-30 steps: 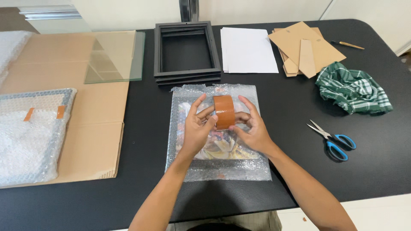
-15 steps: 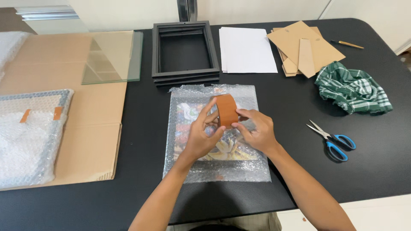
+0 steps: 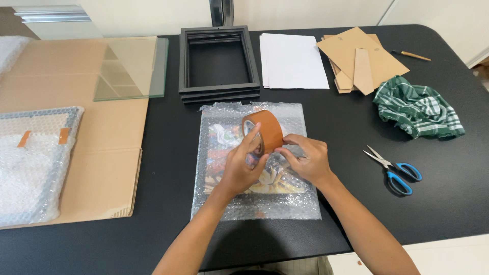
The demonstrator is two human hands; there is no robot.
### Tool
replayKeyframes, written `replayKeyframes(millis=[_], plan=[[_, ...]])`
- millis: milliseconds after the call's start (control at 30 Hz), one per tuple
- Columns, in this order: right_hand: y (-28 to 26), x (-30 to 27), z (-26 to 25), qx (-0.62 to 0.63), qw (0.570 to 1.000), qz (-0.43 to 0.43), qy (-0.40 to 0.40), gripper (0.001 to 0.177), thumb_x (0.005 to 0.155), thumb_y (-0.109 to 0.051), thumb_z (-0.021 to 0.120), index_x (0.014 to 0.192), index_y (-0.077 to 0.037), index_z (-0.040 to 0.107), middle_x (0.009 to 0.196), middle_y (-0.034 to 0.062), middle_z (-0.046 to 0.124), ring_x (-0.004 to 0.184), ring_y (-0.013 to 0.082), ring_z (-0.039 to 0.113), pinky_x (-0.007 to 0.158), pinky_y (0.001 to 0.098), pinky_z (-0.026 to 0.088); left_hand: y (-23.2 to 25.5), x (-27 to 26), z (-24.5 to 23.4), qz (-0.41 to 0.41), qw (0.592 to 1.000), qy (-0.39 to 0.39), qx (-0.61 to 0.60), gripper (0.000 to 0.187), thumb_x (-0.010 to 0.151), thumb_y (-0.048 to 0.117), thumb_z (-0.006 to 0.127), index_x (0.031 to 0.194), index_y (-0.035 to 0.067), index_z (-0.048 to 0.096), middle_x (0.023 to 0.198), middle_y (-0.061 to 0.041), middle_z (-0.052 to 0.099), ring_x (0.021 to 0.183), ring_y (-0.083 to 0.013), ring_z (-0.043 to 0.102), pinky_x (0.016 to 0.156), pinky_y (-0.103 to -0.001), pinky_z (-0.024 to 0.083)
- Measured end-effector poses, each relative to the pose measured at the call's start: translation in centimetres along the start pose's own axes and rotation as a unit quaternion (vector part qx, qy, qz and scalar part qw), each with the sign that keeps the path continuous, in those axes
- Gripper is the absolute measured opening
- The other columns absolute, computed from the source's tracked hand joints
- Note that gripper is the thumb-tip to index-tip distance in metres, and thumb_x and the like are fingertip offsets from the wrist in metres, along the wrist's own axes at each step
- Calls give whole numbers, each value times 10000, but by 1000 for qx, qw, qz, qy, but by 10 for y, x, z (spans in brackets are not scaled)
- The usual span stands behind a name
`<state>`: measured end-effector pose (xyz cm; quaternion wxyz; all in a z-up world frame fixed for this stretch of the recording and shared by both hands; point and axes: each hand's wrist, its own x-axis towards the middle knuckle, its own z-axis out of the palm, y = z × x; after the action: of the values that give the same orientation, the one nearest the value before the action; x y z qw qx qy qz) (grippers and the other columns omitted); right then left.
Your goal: The person wraps a framed picture in bubble wrap and secures it with tape using scissors to cut the tape.
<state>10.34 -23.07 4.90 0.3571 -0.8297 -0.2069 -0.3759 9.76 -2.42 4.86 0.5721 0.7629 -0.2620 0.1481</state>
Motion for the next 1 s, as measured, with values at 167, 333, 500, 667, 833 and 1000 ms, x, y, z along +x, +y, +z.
replayKeyframes(millis=[167,333,500,667,833,1000], plan=[[-6,5,-5,-12,1000,-12,-9,236,823,-171,906,1016,-89,796,795,34,824,739,253,787,701,342,621,-5,-3,1,47,998,6,35,769,883,34,770,1591,78,475,1138,-248,785,1011,-389,775,838,-484,650],[-12,7,-6,-12,1000,-8,-8,233,829,-154,895,1030,-85,801,803,43,826,728,244,789,704,333,618,3,0,2,68,996,13,61,768,882,37,774,1590,80,479,1108,-235,790,970,-384,779,793,-466,658],[-21,9,-4,49,998,39,-18,180,852,-97,861,1013,-67,788,841,53,837,786,256,804,730,336,623,-10,-8,11,87,994,35,56,757,872,-7,759,1577,43,486,961,-218,783,783,-323,744,675,-431,605],[-16,1,2,69,997,36,-15,56,857,-131,855,895,-127,814,793,32,828,722,268,794,686,335,615,1,-4,9,108,988,46,96,764,881,3,754,1587,44,464,934,-184,763,770,-320,713,642,-430,580],[-10,0,1,89,994,56,-1,256,857,-150,883,1073,-87,762,850,45,836,798,227,810,760,324,611,-3,-8,12,120,987,56,89,779,879,-21,747,1593,6,439,920,-190,765,744,-308,698,644,-407,568],[-13,3,-1,100,994,46,-2,223,847,-79,874,1036,-35,764,851,93,835,817,283,808,744,351,619,3,-5,9,144,985,70,66,785,875,-39,746,1591,-9,426,923,-196,766,735,-295,684,627,-378,549]])
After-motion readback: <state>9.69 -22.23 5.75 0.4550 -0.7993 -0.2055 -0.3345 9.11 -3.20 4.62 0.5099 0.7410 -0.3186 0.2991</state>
